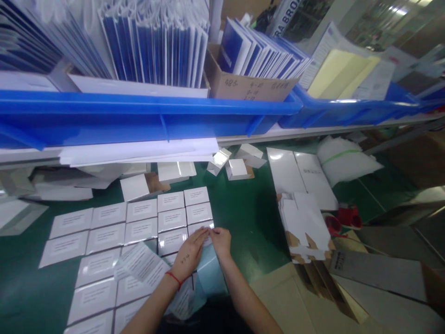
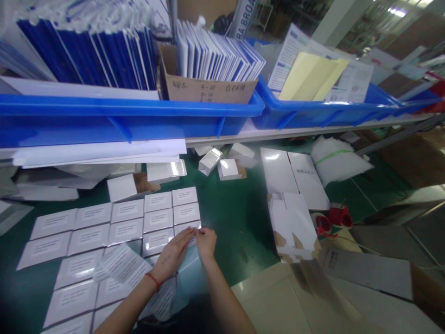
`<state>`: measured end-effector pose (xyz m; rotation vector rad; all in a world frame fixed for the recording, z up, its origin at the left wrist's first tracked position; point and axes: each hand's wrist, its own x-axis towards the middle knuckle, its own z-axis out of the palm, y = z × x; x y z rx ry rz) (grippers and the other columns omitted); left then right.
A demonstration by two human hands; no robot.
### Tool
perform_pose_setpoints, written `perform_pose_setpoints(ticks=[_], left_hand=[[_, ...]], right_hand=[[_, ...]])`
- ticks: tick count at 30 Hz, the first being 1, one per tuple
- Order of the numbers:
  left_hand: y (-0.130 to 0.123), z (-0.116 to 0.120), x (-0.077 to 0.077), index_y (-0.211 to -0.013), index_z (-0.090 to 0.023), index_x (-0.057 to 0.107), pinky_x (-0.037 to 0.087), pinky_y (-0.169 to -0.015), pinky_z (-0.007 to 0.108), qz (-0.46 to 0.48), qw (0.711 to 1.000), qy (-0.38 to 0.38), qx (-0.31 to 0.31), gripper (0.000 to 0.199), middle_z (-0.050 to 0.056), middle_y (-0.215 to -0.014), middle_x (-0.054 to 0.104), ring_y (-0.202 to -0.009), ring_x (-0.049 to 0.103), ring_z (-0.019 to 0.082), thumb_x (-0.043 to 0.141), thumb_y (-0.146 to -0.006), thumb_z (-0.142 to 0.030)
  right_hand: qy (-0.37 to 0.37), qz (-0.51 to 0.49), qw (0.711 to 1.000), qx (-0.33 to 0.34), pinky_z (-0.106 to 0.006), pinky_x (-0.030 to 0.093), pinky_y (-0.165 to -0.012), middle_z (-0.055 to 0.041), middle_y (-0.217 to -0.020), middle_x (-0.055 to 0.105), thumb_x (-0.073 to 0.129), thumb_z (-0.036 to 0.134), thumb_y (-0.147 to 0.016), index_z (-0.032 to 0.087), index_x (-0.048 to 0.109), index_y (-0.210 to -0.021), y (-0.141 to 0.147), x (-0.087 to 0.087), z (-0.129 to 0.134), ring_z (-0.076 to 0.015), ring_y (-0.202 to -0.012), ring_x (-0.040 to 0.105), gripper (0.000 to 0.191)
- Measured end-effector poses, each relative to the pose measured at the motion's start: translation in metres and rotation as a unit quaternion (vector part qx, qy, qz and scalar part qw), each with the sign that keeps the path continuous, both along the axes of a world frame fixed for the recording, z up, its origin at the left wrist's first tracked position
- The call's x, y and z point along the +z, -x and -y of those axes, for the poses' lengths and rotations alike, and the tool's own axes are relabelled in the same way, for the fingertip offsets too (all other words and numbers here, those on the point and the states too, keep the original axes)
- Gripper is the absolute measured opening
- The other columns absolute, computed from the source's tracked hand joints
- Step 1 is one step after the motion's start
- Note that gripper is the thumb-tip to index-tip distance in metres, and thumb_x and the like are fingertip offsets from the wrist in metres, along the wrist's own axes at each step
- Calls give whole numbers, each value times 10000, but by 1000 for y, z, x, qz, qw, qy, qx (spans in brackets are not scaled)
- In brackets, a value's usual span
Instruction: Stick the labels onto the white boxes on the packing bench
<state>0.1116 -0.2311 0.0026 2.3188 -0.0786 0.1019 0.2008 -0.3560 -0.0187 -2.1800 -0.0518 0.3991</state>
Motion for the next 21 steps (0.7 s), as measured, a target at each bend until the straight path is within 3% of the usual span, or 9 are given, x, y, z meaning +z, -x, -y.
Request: perform_pose_setpoints(ticks=[8, 15, 18, 21], left_hand=[[-12, 2, -3, -1396, -108, 446, 436, -1117, 450, 5, 999, -36, -22, 605, 133, -1401, 512, -1310, 470, 202, 321, -818, 22], [23, -18, -12, -1362, -54, 485, 454, -1076, 528, 26, 986, -152, 59, 589, 176, -1331, 558, -1238, 526, 267, 311, -806, 32], [29, -21, -14, -1379, -61, 469, 448, -1079, 530, 22, 988, -127, 82, 561, 176, -1338, 553, -1248, 518, 266, 300, -847, -3], [29, -19, -11, -1358, -85, 498, 435, -1085, 535, 6, 992, -50, 113, 458, 168, -1339, 555, -1250, 517, 268, 301, -947, -132]], right_hand=[[2, -4, 1000, 9, -252, 310, -492, -6, -561, 620, 604, 117, -787, 173, 697, -570, -2, -1, 2, -213, -553, 601, 243], [-63, -64, 995, 43, -240, 373, -525, -12, -651, 651, 689, 209, -762, 160, 732, -715, 6, -10, 11, -235, -628, 619, 80], [-98, -97, 988, 73, -229, 361, -507, 11, -632, 613, 632, 220, -735, 163, 691, -683, 24, -13, 26, -208, -587, 572, 97], [-112, -122, 980, 107, -228, 259, -463, 50, -511, 451, 612, 273, -686, 180, 527, -520, 46, -12, 47, -158, -490, 433, 208]])
